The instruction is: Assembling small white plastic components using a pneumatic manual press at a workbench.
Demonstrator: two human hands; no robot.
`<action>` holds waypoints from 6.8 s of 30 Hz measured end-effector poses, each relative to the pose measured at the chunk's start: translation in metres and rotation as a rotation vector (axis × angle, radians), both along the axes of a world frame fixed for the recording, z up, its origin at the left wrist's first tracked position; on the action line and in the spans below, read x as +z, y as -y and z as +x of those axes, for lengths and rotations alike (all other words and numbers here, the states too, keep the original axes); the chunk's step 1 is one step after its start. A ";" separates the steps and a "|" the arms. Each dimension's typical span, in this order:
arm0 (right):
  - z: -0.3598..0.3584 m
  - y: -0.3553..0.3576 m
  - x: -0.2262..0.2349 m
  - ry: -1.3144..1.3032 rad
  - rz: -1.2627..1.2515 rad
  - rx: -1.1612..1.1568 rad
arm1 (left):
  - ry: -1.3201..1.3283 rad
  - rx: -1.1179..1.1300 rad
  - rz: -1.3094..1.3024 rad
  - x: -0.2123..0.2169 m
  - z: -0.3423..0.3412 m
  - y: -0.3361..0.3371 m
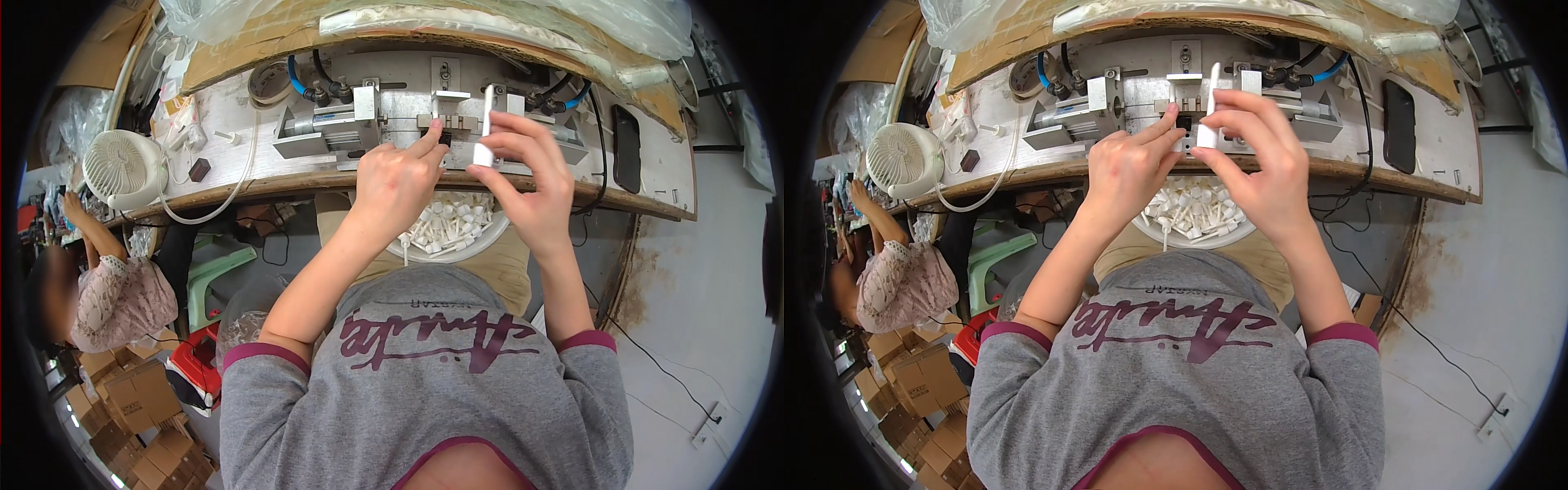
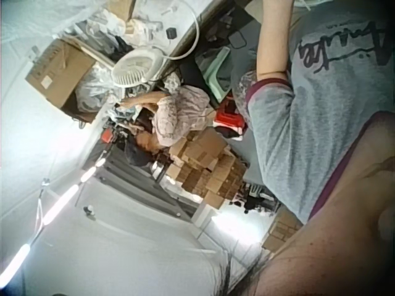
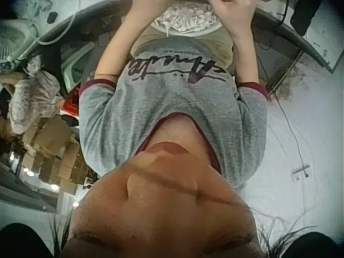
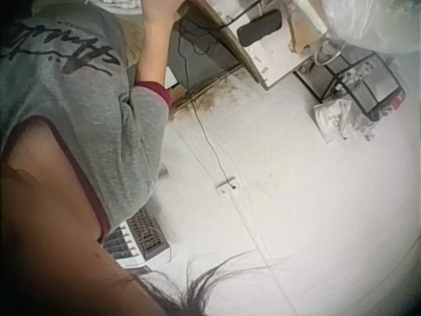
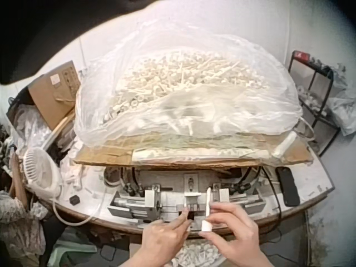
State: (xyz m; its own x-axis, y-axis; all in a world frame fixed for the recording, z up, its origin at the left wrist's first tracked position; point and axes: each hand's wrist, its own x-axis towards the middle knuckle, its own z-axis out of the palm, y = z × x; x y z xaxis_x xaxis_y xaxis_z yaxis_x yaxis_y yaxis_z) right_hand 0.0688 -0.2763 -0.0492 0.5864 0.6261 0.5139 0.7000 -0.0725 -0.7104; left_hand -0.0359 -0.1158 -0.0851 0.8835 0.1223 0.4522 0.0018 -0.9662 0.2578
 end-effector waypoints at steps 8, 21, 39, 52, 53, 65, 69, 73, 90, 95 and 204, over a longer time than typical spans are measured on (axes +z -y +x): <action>-0.008 -0.015 -0.022 0.412 -0.230 -0.010 | -0.151 -0.209 -0.219 0.015 -0.032 -0.004; -0.016 -0.039 -0.036 0.612 -0.499 -0.044 | -0.259 -0.307 -0.393 0.006 -0.054 0.006; -0.016 -0.007 0.020 0.377 -0.281 0.241 | 1.098 -0.257 -0.436 0.144 -0.133 -0.047; -0.048 0.043 0.140 -0.588 0.580 1.146 | 0.772 -0.217 -0.486 0.123 -0.096 -0.026; -0.043 0.041 0.139 -0.588 0.603 1.170 | 0.761 -0.206 -0.501 0.123 -0.094 -0.025; -0.041 0.062 0.131 -0.449 0.806 0.850 | 0.718 -0.235 -0.624 0.120 -0.112 -0.039; -0.028 0.069 0.128 0.011 0.710 0.314 | 0.815 -0.373 -0.579 0.141 -0.102 -0.055; -0.020 0.062 0.141 0.130 0.771 0.317 | 0.862 -0.307 -0.486 0.140 -0.101 -0.049; -0.063 0.122 -0.173 -0.651 -0.250 -0.272 | -0.095 0.722 -1.007 -0.218 -0.141 -0.007; -0.075 0.124 -0.189 -0.643 -0.320 -0.175 | -0.473 0.853 -0.993 -0.243 -0.090 -0.028; -0.154 -0.070 -0.150 -1.437 -0.452 0.307 | -0.112 1.168 -1.976 -0.107 -0.347 -0.101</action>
